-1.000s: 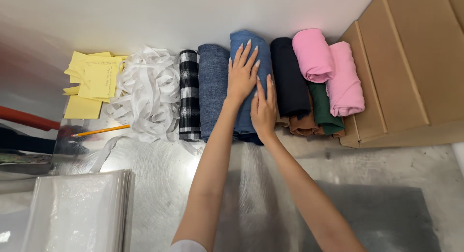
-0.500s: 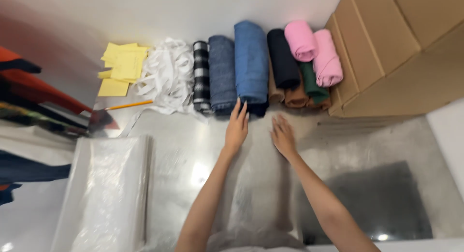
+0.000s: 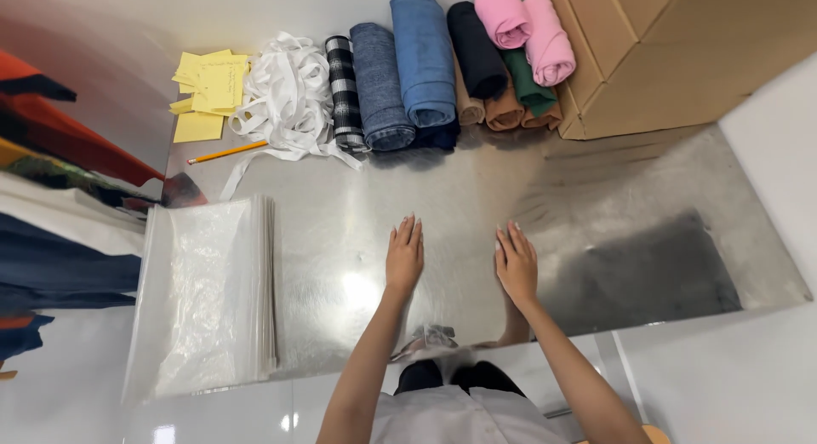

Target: The person takes a pair of jeans off a hanger, removes the hanger, and folds the jeans on a metal table. They repeat this process with a second pair of jeans, placing the folded items on a stack. Finally, the person handles a stack of clear plastic bags.

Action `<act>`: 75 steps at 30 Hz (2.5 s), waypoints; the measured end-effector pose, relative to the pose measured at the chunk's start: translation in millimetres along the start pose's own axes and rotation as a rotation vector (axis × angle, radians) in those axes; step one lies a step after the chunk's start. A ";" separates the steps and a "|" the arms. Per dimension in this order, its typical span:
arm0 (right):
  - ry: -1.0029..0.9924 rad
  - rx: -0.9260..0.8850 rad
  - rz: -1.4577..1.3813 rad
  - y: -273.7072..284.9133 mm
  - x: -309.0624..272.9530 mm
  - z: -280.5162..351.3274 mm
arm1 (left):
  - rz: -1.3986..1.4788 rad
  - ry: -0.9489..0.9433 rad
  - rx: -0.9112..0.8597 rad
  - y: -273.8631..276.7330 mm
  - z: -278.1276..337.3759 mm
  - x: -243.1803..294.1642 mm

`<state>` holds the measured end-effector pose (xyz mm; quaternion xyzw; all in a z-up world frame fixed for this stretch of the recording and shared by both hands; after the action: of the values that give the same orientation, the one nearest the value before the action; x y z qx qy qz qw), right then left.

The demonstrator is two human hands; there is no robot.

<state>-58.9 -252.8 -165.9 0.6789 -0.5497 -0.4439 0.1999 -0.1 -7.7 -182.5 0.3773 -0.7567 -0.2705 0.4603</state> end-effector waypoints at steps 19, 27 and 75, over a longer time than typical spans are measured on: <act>-0.720 -0.148 -0.128 103.5 179.0 137.9 | 0.167 0.452 0.176 138.4 265.4 24.0; -0.915 -0.053 -1.180 279.7 -61.7 161.1 | 0.525 0.810 0.421 272.6 309.6 78.4; -0.255 -0.660 -1.199 20.2 -689.5 45.9 | 0.790 0.663 0.870 594.7 96.6 -272.8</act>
<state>-109.2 387.7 89.3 0.7115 0.0644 -0.6979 0.0501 -199.0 560.4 91.6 0.2864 -0.6966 0.3777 0.5386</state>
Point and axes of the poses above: each hand's wrist, its own z-axis away from the middle knuckle, its own y-axis out of the back of the hand, x = y × z, the point moved 2 cm from there along -z, towards the middle knuckle, and after that the axes turned 15 degrees about x, right-handed, at the moved point
